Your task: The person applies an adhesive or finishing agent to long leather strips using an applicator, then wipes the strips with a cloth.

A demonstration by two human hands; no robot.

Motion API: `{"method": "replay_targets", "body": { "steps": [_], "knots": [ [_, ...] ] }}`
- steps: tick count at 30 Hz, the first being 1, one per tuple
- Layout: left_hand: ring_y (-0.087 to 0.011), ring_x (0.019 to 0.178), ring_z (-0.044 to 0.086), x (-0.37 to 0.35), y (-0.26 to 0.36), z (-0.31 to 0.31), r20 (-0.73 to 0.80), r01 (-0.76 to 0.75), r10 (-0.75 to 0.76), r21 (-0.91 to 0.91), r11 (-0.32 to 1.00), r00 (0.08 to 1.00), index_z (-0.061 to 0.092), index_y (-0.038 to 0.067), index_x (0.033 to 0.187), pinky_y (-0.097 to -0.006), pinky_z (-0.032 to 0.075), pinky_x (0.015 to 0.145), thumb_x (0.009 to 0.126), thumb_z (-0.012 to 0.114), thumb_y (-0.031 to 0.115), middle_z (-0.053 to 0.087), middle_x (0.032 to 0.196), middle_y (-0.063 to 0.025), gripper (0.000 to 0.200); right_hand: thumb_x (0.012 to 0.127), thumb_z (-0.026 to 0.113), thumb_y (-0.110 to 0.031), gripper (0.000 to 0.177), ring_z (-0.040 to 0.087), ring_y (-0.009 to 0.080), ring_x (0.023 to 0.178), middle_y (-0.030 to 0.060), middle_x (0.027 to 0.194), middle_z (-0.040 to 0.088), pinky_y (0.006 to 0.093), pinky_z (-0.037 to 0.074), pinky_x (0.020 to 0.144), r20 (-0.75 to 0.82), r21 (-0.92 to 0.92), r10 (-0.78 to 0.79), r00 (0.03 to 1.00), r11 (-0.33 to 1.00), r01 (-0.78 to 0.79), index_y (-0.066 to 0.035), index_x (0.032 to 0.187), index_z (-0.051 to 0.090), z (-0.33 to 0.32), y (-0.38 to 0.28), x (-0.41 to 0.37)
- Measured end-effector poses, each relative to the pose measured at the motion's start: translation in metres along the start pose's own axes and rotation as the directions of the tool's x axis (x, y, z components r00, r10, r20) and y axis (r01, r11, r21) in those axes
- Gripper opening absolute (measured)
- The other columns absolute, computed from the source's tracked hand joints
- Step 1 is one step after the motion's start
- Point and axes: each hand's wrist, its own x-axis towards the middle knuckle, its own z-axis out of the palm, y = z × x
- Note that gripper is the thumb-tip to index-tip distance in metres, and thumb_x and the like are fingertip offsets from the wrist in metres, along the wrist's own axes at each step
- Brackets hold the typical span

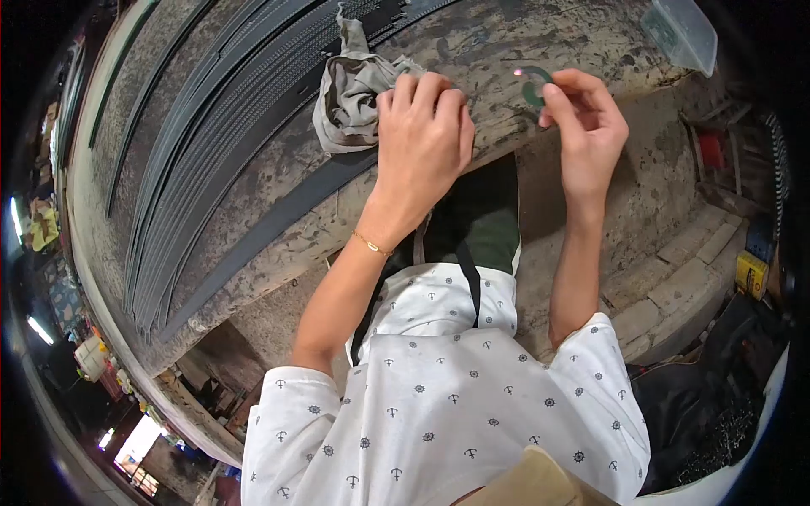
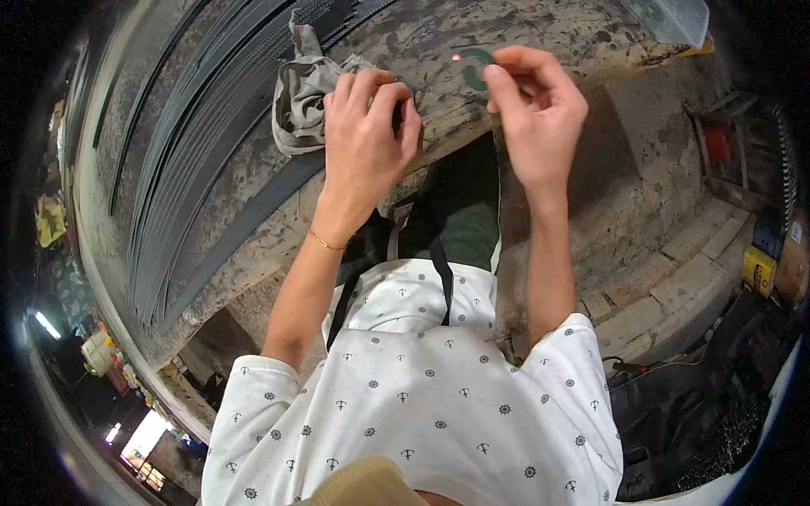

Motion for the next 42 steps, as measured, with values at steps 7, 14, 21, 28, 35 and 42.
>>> {"method": "replay_targets", "body": {
  "steps": [7,14,21,28,35,42],
  "knots": [
    [-0.0286,0.09,0.057,-0.002,0.002,0.003,-0.025,0.092,-0.093,-0.04,0.995,0.995,0.064,0.003,0.088,-0.0387,0.043,0.077,0.075,0.073,0.003,0.059,0.097,-0.0093,0.016,0.088,0.069,0.0,0.009,0.062,0.0039,0.074,0.001,0.084,0.068,0.0194,0.05,0.064,0.195,-0.144,0.069,0.978,0.989,-0.041,0.002,0.097,0.069,0.002,-0.001,0.023],
    [-0.0281,0.087,0.055,-0.002,-0.002,0.005,-0.015,0.081,-0.083,-0.083,0.993,0.996,0.063,0.003,0.088,-0.0408,0.041,0.075,0.075,0.072,0.004,0.058,0.096,-0.0084,0.016,0.081,0.071,0.001,0.007,0.056,0.0032,0.062,0.0009,0.073,0.065,0.0201,0.044,0.055,0.348,-0.218,0.021,0.937,0.974,0.06,0.002,0.087,0.068,0.01,0.008,0.027],
    [-0.028,0.084,0.059,-0.003,-0.003,0.004,-0.036,0.087,-0.09,-0.086,0.992,0.995,0.065,0.003,0.087,-0.0387,0.046,0.074,0.071,0.074,0.002,0.061,0.093,-0.0091,0.018,0.075,0.071,0.002,0.009,0.054,0.0101,0.056,0.0041,0.07,0.057,0.0244,0.04,0.051,0.429,-0.295,-0.022,0.903,0.941,0.163,0.001,0.082,0.065,0.011,0.003,0.027],
    [-0.028,0.084,0.058,-0.003,-0.003,0.005,-0.04,0.093,-0.097,-0.098,0.991,0.994,0.064,0.003,0.088,-0.0394,0.043,0.075,0.071,0.074,0.002,0.06,0.094,-0.0087,0.019,0.076,0.071,0.001,0.008,0.054,0.0114,0.057,0.0045,0.07,0.057,0.0253,0.041,0.052,0.43,-0.305,-0.026,0.902,0.937,0.173,0.001,0.082,0.065,0.012,0.004,0.027],
    [-0.028,0.085,0.059,-0.002,-0.004,0.005,-0.049,0.074,-0.078,-0.082,0.994,0.996,0.064,0.003,0.088,-0.0398,0.044,0.075,0.071,0.073,0.003,0.061,0.094,-0.0086,0.019,0.076,0.071,0.0,0.008,0.054,0.0123,0.057,0.0049,0.07,0.058,0.026,0.042,0.052,0.449,-0.304,-0.033,0.893,0.934,0.188,0.001,0.082,0.065,0.013,0.004,0.026],
    [-0.0284,0.084,0.06,-0.002,-0.004,0.005,-0.042,0.086,-0.09,-0.073,0.994,0.995,0.064,0.003,0.086,-0.0385,0.047,0.074,0.07,0.074,0.002,0.062,0.094,-0.0089,0.019,0.075,0.071,0.0,0.008,0.055,0.0128,0.057,0.0051,0.071,0.058,0.0261,0.042,0.052,0.473,-0.301,-0.053,0.88,0.928,0.218,0.001,0.082,0.066,0.013,0.005,0.027]
  ]
}}
